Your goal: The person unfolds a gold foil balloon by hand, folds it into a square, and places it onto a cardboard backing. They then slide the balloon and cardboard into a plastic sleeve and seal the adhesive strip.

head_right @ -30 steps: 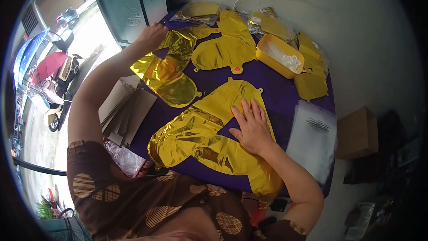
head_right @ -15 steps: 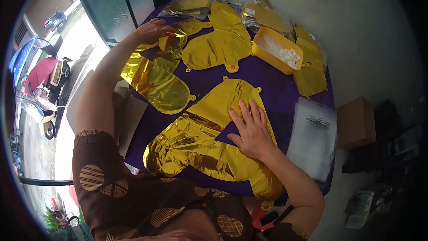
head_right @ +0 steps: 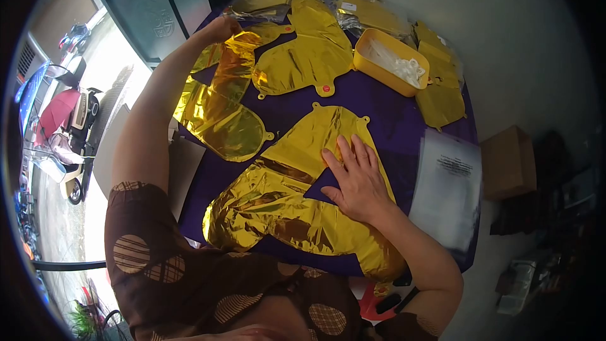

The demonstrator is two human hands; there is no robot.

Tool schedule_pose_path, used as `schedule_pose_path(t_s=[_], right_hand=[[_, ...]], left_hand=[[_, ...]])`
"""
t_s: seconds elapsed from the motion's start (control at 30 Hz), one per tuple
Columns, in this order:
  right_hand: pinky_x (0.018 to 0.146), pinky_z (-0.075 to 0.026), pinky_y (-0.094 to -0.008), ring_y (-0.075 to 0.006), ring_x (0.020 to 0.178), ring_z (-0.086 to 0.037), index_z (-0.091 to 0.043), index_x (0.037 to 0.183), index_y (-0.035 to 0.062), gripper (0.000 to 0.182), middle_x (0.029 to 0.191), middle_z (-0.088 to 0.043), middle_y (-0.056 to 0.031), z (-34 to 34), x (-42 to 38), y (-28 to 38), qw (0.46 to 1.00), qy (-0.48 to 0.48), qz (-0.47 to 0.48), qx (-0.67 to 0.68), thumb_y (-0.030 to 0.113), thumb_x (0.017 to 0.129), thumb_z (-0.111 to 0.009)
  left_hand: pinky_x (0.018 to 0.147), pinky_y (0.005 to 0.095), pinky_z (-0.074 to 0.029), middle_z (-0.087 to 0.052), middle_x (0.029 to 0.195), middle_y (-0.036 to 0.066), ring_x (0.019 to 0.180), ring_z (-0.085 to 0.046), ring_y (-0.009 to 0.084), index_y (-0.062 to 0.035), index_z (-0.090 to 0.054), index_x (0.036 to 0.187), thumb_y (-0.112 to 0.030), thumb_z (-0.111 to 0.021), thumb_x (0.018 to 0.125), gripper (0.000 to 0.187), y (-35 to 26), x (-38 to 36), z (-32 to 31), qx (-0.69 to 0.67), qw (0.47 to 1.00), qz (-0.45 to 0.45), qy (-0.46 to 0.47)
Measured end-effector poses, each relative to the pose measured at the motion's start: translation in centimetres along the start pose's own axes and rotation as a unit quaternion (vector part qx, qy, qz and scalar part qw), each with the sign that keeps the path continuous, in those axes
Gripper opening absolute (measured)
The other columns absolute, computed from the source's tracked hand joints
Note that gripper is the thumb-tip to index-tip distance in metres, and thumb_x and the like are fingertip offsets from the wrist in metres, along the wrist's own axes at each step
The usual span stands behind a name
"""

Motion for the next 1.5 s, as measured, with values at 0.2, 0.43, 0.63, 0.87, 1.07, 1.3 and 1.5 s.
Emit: schedule_pose_path(t_s=[0.2,0.43,0.63,0.87,1.07,1.3,1.5], right_hand=[[0.114,-0.022,-0.0582,-0.0490,0.140,-0.028,-0.044,0.145,0.0077,0.066,0.151,-0.033,-0.0272,0.0,0.0,-0.1,1.000,-0.002,-0.005,0.006,0.047,0.093,-0.059],[0.115,-0.022,-0.0581,-0.0485,0.141,-0.027,-0.045,0.144,0.0080,0.066,0.152,-0.032,-0.0267,0.1,0.0,-0.1,1.000,0.001,-0.014,0.014,0.044,0.092,-0.062],[0.117,-0.022,-0.0535,-0.0434,0.143,-0.028,-0.038,0.148,0.0067,0.074,0.152,-0.033,-0.0248,0.5,0.6,-0.8,0.997,0.039,-0.047,0.051,0.041,0.088,-0.067],[0.116,-0.025,-0.0491,-0.0369,0.142,-0.032,-0.043,0.143,0.0023,0.073,0.149,-0.037,-0.0239,1.6,2.7,-2.3,0.994,0.081,-0.060,0.032,0.035,0.084,-0.070],[0.110,-0.033,-0.0462,-0.0358,0.131,-0.044,-0.061,0.121,-0.0012,0.045,0.131,-0.055,-0.0215,2.9,5.4,-2.9,0.997,-0.079,0.013,-0.013,0.022,0.084,-0.069],[0.102,-0.040,-0.0432,-0.0318,0.120,-0.051,-0.063,0.115,0.0004,0.037,0.121,-0.059,-0.0187,2.0,12.4,-2.6,0.986,-0.158,0.057,-0.002,0.017,0.083,-0.069],[0.097,-0.044,-0.0438,-0.0336,0.108,-0.056,-0.064,0.114,0.0005,0.033,0.109,-0.064,-0.0165,2.9,18.7,-3.2,0.949,-0.313,-0.018,0.028,0.014,0.085,-0.068]], left_hand=[[0.096,0.0458,-0.050,-0.066,0.119,0.024,0.110,-0.063,0.0417,0.0016,-0.065,0.114,-0.029,-0.066,0.083,0.043,-1.6,-1.5,2.5,0.109,0.976,0.162,-0.093],[0.097,0.0471,-0.049,-0.053,0.127,0.033,0.112,-0.058,0.0482,0.0027,-0.045,0.124,-0.012,-0.062,0.083,0.047,-3.4,-2.3,1.8,-0.009,0.947,0.227,-0.225],[0.094,0.0477,-0.049,-0.059,0.115,0.031,0.107,-0.060,0.0465,0.0012,-0.064,0.103,-0.019,-0.059,0.085,0.027,-11.8,-4.3,-0.3,0.041,0.998,0.038,-0.028],[0.093,0.0459,-0.044,-0.061,0.103,0.019,0.103,-0.060,0.0347,-0.0014,-0.060,0.101,-0.043,-0.072,0.074,0.051,-22.3,-12.8,-1.7,0.165,0.972,-0.115,0.122],[0.084,0.0455,-0.051,-0.066,0.094,0.020,0.092,-0.065,0.0371,-0.0003,-0.061,0.096,-0.026,-0.068,0.076,0.034,-22.1,-12.7,-2.4,0.137,0.981,-0.114,0.073],[0.083,0.0441,-0.052,-0.068,0.093,0.019,0.091,-0.066,0.0364,-0.0013,-0.067,0.084,-0.012,-0.063,0.079,0.012,-22.0,-10.4,-1.8,0.118,0.988,-0.094,0.027],[0.094,0.0441,-0.045,-0.069,0.091,0.015,0.101,-0.063,0.0326,-0.0069,-0.075,0.082,-0.015,-0.068,0.074,0.013,-21.5,-8.7,1.3,0.006,0.980,-0.128,-0.153]])
Point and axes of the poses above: each hand's wrist, its own x-axis towards the middle knuckle, its own z-axis out of the back of the hand, y = z × x, the point moved 8 cm from there along x, towards the middle knuckle
